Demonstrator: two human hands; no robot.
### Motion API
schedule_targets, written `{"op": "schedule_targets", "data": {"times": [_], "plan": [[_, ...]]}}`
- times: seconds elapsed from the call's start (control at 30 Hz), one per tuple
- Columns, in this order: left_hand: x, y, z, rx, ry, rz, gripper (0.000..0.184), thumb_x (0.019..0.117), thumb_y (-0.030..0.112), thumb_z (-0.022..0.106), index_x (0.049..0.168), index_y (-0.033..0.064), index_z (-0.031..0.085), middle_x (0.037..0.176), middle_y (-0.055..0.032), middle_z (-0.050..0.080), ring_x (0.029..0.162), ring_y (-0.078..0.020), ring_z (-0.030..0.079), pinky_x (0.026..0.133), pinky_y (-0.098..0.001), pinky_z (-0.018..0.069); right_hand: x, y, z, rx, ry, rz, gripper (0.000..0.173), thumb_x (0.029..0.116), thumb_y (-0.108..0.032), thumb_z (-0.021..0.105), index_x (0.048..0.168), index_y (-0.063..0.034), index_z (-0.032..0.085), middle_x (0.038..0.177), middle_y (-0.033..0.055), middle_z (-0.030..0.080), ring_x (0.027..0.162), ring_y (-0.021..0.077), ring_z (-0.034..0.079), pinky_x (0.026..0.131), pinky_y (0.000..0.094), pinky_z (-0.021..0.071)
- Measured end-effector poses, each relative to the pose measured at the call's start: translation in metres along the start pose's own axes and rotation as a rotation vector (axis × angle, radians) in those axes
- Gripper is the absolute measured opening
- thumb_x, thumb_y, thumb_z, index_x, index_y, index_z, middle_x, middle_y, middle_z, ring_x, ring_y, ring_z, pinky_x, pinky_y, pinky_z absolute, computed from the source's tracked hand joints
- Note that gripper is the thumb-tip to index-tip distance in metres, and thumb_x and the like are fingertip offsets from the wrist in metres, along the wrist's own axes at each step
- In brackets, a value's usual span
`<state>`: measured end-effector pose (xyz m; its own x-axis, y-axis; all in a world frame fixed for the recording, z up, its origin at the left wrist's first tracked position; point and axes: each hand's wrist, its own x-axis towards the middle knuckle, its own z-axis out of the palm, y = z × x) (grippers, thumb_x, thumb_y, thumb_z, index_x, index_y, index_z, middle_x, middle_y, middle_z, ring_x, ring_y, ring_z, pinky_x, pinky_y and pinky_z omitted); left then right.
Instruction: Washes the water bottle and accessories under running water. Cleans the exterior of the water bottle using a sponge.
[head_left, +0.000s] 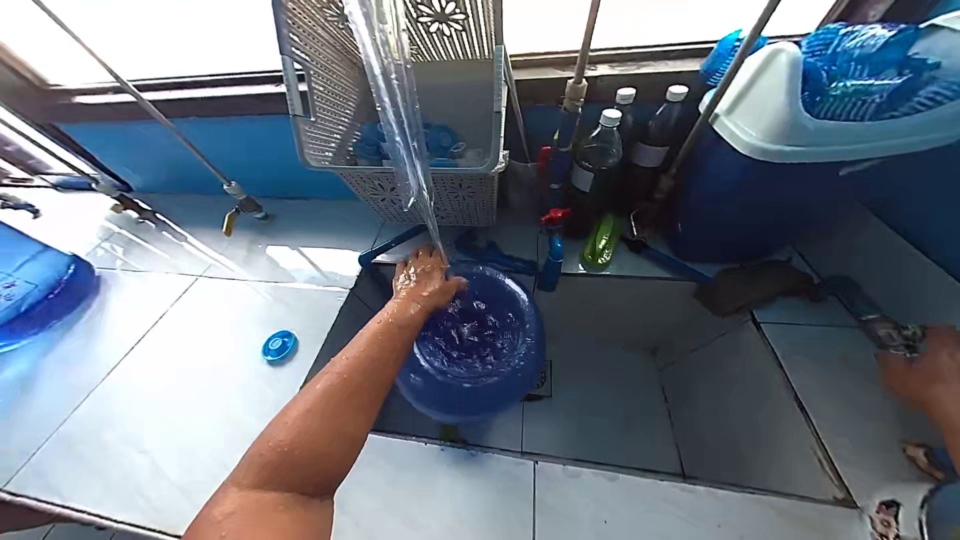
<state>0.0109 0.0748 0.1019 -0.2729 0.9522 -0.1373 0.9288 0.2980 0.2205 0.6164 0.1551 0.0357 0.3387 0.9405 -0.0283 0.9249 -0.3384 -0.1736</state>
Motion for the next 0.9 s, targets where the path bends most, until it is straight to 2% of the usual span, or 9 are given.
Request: {"op": "schedule_targets", "data": {"times": [0.07,0.2,0.27,0.33,0.43,0.53,0.7,0.8,0.9], "plan": [[0.012,-0.012,-0.006,-0.155,-0.043,0.022,0.066,0.0891,0.036,0.08,0.134,-0.0058,0.055,0.142,-0.0297,0.051,0.129,-0.0438,0.053,0.106,-0.0615,0.0435,0.01,-0.028,-0.009,0.014,-0.011,-0.113,0.062,0.1032,-0.024,0.059,0.152,0.0058,0.038,0.137,0.0466,0.048,0.127,0.0654,0.047,0.099,0.0812,0.0349],[0.011,-0.02,-0.004,-0.498,-0.285,0.034,0.089,0.0813,0.014,0.087,0.153,-0.0016,0.037,0.147,-0.0282,0.049,0.135,-0.0395,0.05,0.113,-0.0545,0.0406,-0.012,-0.088,-0.039,-0.077,-0.11,-0.102,0.069,0.1032,-0.027,0.06,0.156,0.0063,0.029,0.136,0.0467,0.049,0.129,0.0643,0.047,0.104,0.079,0.0338],[-0.002,-0.022,0.005,-0.725,-0.412,0.007,0.072,0.088,0.007,0.078,0.149,0.0004,0.041,0.128,-0.0227,0.062,0.112,-0.0291,0.064,0.099,-0.0458,0.0512,-0.064,-0.131,-0.037,-0.002,-0.159,-0.269,0.062,0.1066,-0.031,0.054,0.15,0.0099,0.037,0.129,0.0448,0.056,0.121,0.0619,0.055,0.099,0.0764,0.0401],[-0.013,-0.023,0.03,-1.035,-0.409,0.0,0.062,0.095,0.011,0.063,0.151,0.0066,0.037,0.117,-0.0169,0.065,0.096,-0.0211,0.066,0.087,-0.0394,0.0562,-0.114,-0.17,0.017,0.364,-0.363,-0.407,0.052,0.1108,-0.031,0.043,0.15,0.0043,0.044,0.133,0.0315,0.061,0.121,0.0449,0.063,0.102,0.0603,0.0494],[-0.026,-0.006,0.063,-1.202,-0.213,-0.004,0.05,0.1017,0.021,0.057,0.148,0.0086,0.044,0.118,-0.0147,0.065,0.097,-0.0194,0.064,0.086,-0.0388,0.0542,-0.194,-0.222,0.113,1.275,-0.793,-0.059,0.066,0.1113,-0.048,0.01,0.155,-0.006,0.035,0.142,0.0214,0.057,0.124,0.0312,0.061,0.099,0.0505,0.0534],[-0.05,0.027,0.054,-1.216,-0.139,0.098,0.048,0.1017,0.019,0.057,0.145,0.0002,0.048,0.128,-0.0213,0.062,0.111,-0.0251,0.062,0.098,-0.0439,0.0512,-0.219,-0.224,0.099,1.657,-0.7,0.056,0.067,0.1092,-0.055,0.009,0.148,-0.0103,0.042,0.127,0.0114,0.064,0.113,0.0208,0.066,0.092,0.0452,0.0576],[-0.106,0.072,-0.107,-1.264,-0.005,0.339,0.063,0.1119,0.043,0.011,0.155,0.0067,0.039,0.152,-0.0102,0.049,0.138,-0.0149,0.048,0.116,-0.0387,0.0389,-0.182,-0.188,-0.037,1.501,-0.248,-0.499,0.047,0.1096,-0.043,0.027,0.129,-0.0112,0.054,0.109,-0.0029,0.071,0.103,0.0053,0.068,0.091,0.03,0.0586],[-0.082,0.046,-0.089,-1.348,0.005,0.397,0.066,0.109,0.054,0.01,0.159,0.0159,0.03,0.155,-0.0079,0.045,0.137,-0.0157,0.048,0.111,-0.0414,0.0444,-0.213,-0.206,-0.003,1.373,-0.318,-0.228,0.034,0.1112,-0.009,0.028,0.134,0.008,0.047,0.111,0.0108,0.06,0.098,0.0077,0.06,0.086,0.0251,0.0538],[-0.079,0.03,-0.023,-1.474,-0.078,0.217,0.063,0.1091,0.055,0.015,0.154,0.0178,0.039,0.141,-0.0068,0.057,0.124,-0.0174,0.057,0.101,-0.0426,0.0505,-0.224,-0.206,0.059,1.646,-0.504,-0.027,0.042,0.1132,-0.028,0.017,0.133,-0.0065,0.047,0.105,0.0048,0.063,0.094,0.0103,0.064,0.081,0.0324,0.0578]]}}
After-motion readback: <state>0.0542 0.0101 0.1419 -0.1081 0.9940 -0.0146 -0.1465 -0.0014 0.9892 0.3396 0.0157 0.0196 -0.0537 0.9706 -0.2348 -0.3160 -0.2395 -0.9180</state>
